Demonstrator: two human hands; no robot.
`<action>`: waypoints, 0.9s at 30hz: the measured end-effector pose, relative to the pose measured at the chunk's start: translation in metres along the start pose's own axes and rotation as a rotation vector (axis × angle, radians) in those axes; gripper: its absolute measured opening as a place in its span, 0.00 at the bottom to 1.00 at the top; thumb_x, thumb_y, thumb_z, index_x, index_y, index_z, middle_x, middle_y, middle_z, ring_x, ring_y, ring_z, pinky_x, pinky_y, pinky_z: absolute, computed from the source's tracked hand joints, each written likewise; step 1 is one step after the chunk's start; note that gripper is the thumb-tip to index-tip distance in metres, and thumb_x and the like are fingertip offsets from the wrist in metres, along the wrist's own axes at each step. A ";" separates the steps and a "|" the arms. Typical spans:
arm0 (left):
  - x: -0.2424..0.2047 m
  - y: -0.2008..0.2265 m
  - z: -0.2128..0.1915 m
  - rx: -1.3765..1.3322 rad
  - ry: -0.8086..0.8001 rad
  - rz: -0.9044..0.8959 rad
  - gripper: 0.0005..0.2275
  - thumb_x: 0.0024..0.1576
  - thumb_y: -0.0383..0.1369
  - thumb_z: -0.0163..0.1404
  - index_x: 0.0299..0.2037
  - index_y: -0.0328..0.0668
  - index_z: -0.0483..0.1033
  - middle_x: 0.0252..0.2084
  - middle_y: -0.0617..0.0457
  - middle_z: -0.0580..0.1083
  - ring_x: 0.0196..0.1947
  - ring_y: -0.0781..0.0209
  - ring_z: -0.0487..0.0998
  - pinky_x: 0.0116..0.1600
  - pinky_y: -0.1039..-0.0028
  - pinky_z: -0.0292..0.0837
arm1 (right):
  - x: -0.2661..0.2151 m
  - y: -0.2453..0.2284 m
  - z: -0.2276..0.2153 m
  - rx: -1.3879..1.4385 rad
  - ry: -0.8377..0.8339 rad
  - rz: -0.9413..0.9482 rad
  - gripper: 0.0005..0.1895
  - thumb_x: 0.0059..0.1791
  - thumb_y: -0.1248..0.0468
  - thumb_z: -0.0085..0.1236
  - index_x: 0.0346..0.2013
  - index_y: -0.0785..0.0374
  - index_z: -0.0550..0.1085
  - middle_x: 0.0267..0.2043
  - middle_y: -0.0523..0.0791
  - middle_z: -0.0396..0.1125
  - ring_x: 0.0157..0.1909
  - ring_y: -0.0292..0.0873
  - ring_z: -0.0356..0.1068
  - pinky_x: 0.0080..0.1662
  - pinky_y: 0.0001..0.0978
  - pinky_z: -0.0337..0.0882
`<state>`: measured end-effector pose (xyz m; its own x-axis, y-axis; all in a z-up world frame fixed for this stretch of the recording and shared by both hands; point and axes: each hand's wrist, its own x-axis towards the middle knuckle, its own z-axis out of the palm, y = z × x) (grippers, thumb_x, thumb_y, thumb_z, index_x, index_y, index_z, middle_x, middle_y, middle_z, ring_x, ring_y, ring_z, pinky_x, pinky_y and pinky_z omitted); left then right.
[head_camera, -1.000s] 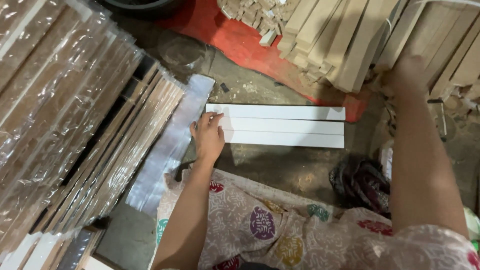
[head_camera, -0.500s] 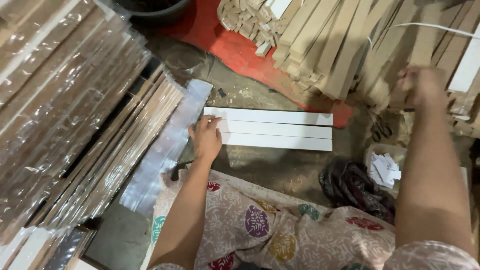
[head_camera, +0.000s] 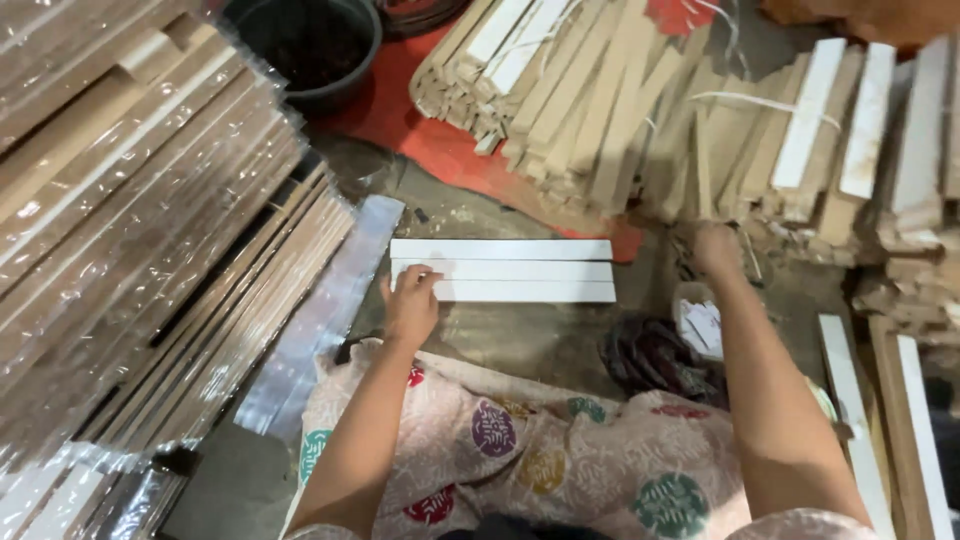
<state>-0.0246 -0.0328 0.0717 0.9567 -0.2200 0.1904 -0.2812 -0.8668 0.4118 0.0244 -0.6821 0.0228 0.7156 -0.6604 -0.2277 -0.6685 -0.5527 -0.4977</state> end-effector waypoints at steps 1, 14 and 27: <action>-0.006 0.016 -0.006 -0.125 -0.011 0.026 0.14 0.55 0.26 0.54 0.50 0.51 0.79 0.54 0.58 0.69 0.53 0.53 0.76 0.66 0.46 0.59 | -0.075 -0.025 -0.014 -0.354 -0.039 -0.168 0.21 0.58 0.53 0.40 0.58 0.60 0.74 0.38 0.51 0.73 0.36 0.53 0.77 0.32 0.50 0.71; -0.022 0.298 -0.019 -1.128 -0.575 -0.234 0.26 0.64 0.46 0.46 0.69 0.42 0.66 0.62 0.34 0.72 0.63 0.39 0.73 0.63 0.53 0.70 | -0.422 -0.076 -0.039 0.534 -0.082 -0.725 0.34 0.56 0.70 0.49 0.76 0.74 0.51 0.68 0.71 0.52 0.71 0.64 0.53 0.70 0.60 0.51; -0.036 0.273 -0.054 -1.598 -0.596 -0.414 0.31 0.64 0.59 0.41 0.49 0.30 0.78 0.38 0.38 0.81 0.20 0.55 0.82 0.21 0.72 0.80 | -0.257 0.079 -0.059 -0.950 -0.327 -0.764 0.21 0.47 0.40 0.57 0.49 0.41 0.81 0.45 0.45 0.78 0.54 0.50 0.77 0.58 0.46 0.74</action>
<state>-0.1401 -0.2374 0.2255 0.7692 -0.5549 -0.3169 0.5254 0.2669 0.8079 -0.2244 -0.5858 0.0920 0.9087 0.0691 -0.4117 0.1518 -0.9734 0.1717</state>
